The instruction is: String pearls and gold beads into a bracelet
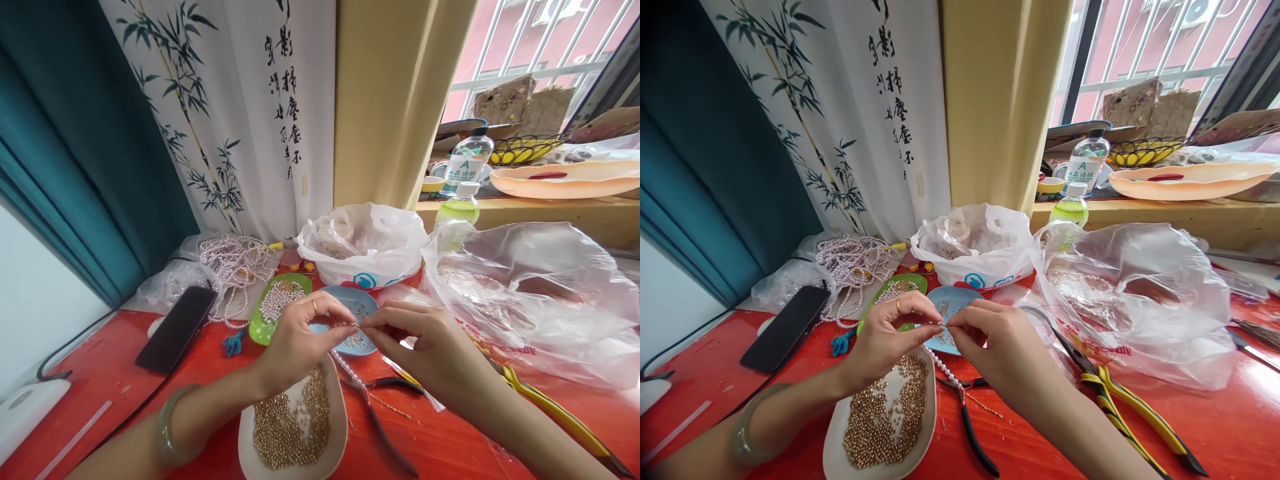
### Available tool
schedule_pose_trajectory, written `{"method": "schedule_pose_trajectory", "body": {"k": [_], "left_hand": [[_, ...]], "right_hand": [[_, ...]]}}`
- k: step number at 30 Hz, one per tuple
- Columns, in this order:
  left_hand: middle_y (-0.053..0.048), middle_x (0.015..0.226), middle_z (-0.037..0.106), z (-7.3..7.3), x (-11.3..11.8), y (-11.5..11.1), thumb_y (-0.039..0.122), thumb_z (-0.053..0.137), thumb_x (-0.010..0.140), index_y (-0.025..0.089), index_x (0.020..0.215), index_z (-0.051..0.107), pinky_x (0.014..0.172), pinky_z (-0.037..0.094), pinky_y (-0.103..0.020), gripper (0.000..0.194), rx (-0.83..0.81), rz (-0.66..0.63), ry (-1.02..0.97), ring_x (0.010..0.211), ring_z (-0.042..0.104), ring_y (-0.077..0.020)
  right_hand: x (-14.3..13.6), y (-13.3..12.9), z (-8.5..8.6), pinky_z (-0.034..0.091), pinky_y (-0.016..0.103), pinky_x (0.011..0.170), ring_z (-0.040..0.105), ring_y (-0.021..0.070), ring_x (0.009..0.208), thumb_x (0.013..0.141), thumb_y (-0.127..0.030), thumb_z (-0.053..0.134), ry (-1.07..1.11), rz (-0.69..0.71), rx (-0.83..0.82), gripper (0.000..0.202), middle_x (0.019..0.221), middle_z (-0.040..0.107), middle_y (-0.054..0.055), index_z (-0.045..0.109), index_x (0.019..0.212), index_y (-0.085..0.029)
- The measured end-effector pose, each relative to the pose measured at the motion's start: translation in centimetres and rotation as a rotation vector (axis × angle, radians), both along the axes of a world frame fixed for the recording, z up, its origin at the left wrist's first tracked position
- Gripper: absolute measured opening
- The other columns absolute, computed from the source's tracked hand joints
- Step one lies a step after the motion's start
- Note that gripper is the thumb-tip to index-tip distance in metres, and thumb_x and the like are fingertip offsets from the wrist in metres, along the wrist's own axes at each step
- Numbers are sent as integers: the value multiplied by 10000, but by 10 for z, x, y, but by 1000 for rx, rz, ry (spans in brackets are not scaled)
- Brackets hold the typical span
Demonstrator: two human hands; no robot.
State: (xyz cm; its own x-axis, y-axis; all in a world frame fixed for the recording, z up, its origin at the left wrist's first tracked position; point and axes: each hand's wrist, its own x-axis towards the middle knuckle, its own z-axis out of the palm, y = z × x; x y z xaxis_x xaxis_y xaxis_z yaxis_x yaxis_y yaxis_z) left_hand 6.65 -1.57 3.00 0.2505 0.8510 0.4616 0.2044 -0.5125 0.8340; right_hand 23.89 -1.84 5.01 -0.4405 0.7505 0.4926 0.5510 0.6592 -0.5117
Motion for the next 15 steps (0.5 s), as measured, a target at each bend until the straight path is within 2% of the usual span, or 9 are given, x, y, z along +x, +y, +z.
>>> {"method": "schedule_pose_trajectory", "body": {"k": [4, 9, 15], "left_hand": [[-13, 706, 588, 0, -1, 0, 165, 631, 701, 153, 715, 616, 634, 427, -236, 24, 18, 1, 7, 688, 541, -112], [-19, 723, 598, 0, -1, -1, 155, 613, 712, 155, 727, 623, 634, 431, -238, 18, 27, 13, 23, 695, 545, -114], [-12, 739, 604, 1, -1, -2, 164, 609, 712, 163, 739, 613, 671, 438, -239, 27, -21, 48, 16, 717, 550, -114]], "right_hand": [[0, 1, 1, 387, 208, 455, 511, 86, 512, 749, -156, 507, 7, -2, -5, 162, 590, 593, -13, 652, 690, -198], [1, 1, 5, 427, 222, 504, 548, 106, 573, 740, -167, 509, 29, -59, -92, 131, 651, 626, 4, 634, 710, -191], [1, 1, 5, 416, 214, 508, 538, 94, 554, 743, -187, 514, 19, -32, -203, 125, 607, 614, -21, 619, 675, -195]]}}
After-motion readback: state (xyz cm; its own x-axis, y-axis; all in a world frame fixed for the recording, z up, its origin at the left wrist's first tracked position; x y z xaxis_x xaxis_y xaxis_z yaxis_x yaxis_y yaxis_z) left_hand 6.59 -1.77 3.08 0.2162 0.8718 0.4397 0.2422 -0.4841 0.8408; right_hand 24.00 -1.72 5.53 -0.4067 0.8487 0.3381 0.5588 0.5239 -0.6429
